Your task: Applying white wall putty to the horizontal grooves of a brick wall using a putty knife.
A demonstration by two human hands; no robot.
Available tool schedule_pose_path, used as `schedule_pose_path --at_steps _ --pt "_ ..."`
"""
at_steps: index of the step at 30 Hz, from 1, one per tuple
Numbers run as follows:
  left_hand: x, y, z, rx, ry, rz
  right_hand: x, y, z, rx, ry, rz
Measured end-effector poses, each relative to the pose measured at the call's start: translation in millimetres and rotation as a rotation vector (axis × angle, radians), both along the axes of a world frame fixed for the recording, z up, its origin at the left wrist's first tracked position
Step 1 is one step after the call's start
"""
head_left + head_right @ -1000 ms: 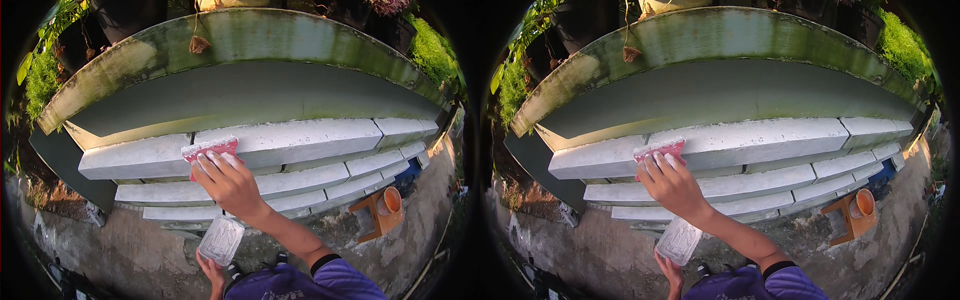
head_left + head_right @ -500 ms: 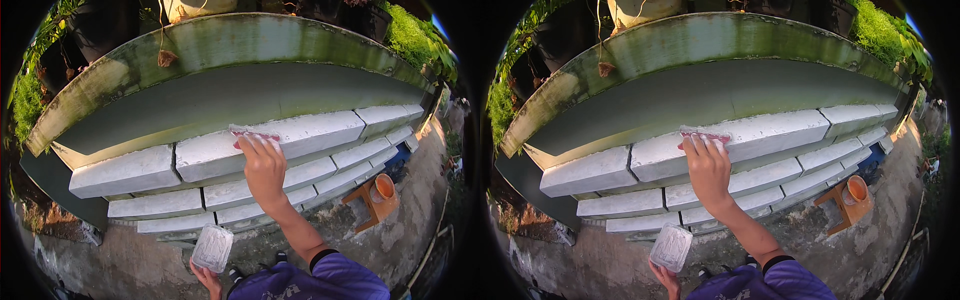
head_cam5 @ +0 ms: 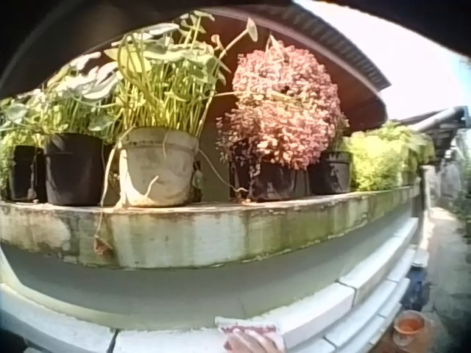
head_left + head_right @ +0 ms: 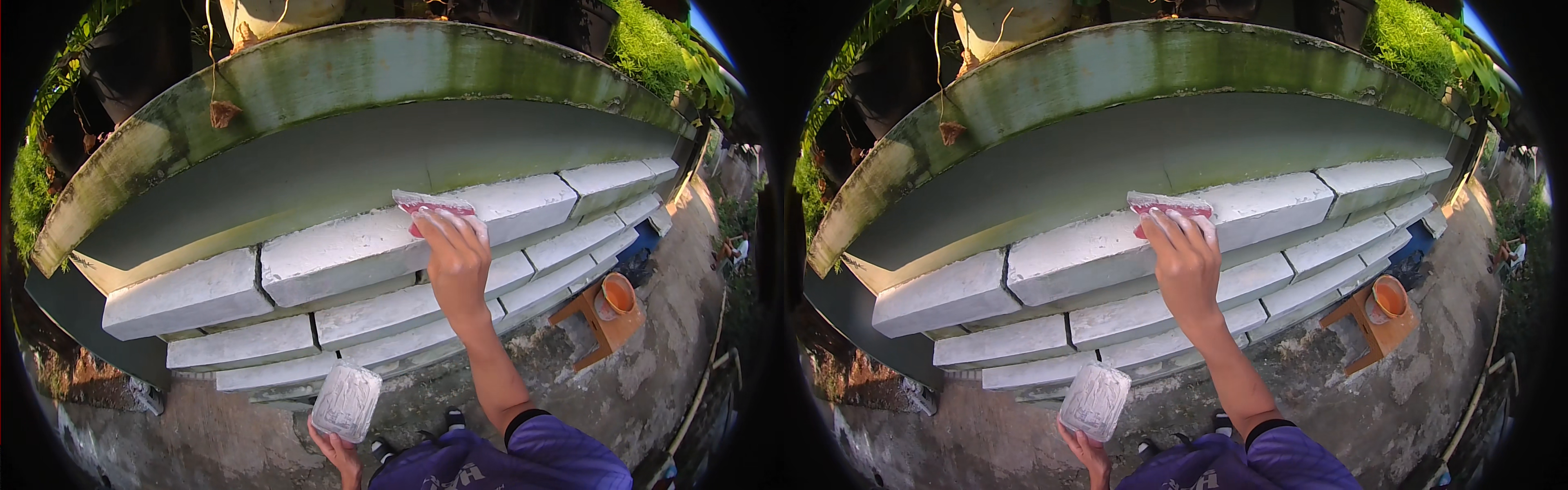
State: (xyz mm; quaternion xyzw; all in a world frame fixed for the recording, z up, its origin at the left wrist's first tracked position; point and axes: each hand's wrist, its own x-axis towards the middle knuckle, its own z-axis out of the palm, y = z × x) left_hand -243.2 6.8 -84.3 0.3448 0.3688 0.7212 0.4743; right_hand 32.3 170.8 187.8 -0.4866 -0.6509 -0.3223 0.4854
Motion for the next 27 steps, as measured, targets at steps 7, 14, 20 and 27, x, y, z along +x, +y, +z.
schedule_pose_path --at_steps 7,14,20,27 --pt "2.0 -4.2 -6.9 -0.042 0.025 0.003 -8.1 -27.8 -25.1 -0.089 -0.102 0.020" --pt "16.4 1.4 -13.2 -0.033 0.028 -0.015 58.0 -24.2 -4.6 -0.020 -0.104 -0.063" --pt "36.9 1.3 -10.5 -0.022 0.021 -0.051 73.6 -47.1 -8.9 -0.134 -0.162 0.017" --pt "70.9 -7.5 6.5 -0.056 0.058 -0.018 82.6 -42.4 11.6 -0.032 -0.097 0.081"
